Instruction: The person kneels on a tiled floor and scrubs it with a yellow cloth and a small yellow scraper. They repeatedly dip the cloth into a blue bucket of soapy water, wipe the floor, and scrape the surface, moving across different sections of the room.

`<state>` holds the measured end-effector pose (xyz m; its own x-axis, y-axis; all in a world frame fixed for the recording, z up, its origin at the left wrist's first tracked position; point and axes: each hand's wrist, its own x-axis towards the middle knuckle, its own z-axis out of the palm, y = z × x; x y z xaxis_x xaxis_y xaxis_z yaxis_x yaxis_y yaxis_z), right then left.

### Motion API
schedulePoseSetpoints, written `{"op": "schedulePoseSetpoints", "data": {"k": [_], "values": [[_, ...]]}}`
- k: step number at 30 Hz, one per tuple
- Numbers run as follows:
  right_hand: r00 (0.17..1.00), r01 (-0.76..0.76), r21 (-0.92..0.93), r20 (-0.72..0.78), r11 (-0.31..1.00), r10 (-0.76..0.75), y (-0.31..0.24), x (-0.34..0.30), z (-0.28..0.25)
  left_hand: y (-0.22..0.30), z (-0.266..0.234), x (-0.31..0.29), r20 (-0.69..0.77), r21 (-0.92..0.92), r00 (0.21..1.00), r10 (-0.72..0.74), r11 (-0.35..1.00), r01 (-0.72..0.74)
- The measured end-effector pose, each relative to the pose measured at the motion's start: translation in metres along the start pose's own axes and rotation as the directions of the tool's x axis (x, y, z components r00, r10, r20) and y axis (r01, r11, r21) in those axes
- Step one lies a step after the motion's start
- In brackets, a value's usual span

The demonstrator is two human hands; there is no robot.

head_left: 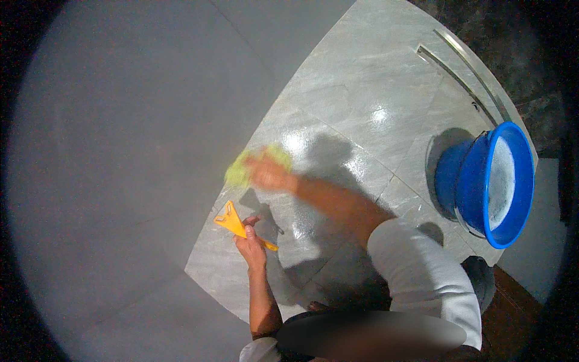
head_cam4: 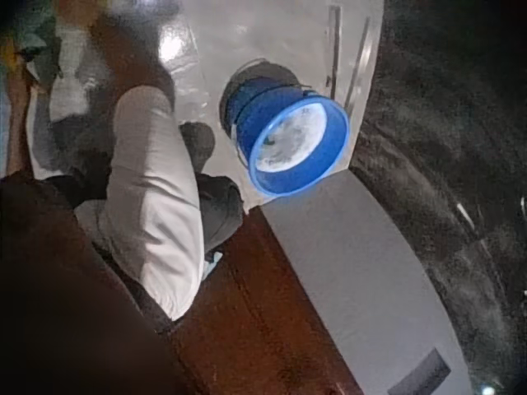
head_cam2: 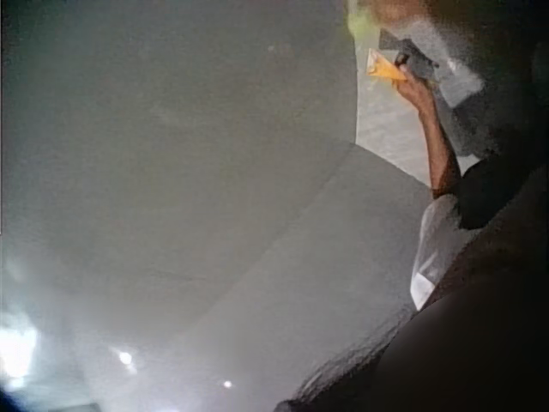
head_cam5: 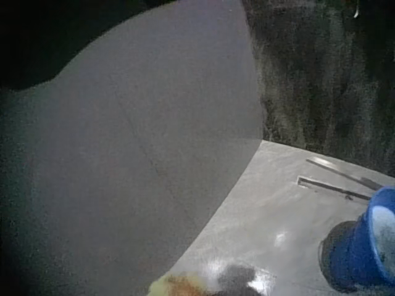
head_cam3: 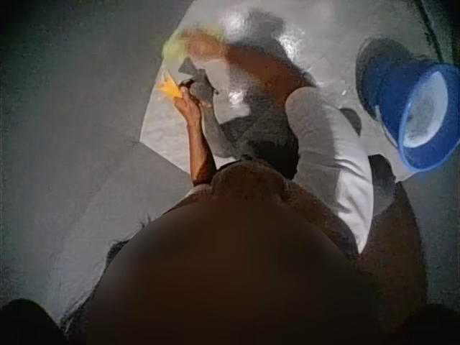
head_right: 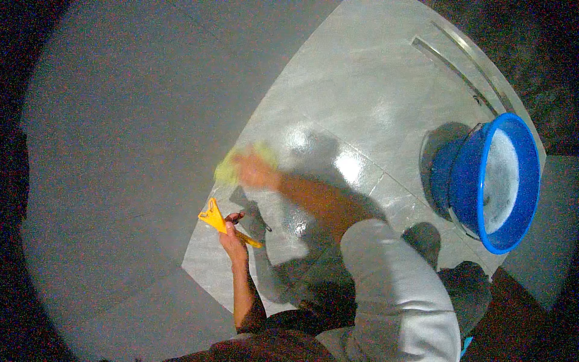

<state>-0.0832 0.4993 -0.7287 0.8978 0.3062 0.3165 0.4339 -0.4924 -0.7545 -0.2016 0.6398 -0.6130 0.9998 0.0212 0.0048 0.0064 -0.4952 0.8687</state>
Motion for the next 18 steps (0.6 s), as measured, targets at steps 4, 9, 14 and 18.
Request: {"op": "schedulePoseSetpoints", "data": {"k": [4, 9, 14, 18], "values": [[0.784, -0.567, -0.229, -0.446, 0.791, 0.433, 0.147, -0.03, -0.147, -0.01, -0.005, 0.002, 0.014, 0.031, 0.995, -0.096, 0.995, 0.096], [0.279, -0.959, -0.241, -0.726, 0.147, 0.628, 0.177, -0.14, -0.288, 0.017, -0.014, 0.011, 0.165, 0.111, 0.973, -0.163, 0.983, 0.146], [0.127, -0.956, 0.123, -0.649, 0.267, 0.751, 0.082, -0.131, -0.272, 0.094, 0.041, 0.064, 0.348, 0.087, 0.935, -0.06, 0.996, 0.032], [0.528, -0.849, -0.079, -0.127, 0.522, 0.84, -0.013, -0.086, -0.234, 0.157, 0.132, 0.122, 0.46, 0.105, 0.888, 0.005, 0.993, -0.06]]}}
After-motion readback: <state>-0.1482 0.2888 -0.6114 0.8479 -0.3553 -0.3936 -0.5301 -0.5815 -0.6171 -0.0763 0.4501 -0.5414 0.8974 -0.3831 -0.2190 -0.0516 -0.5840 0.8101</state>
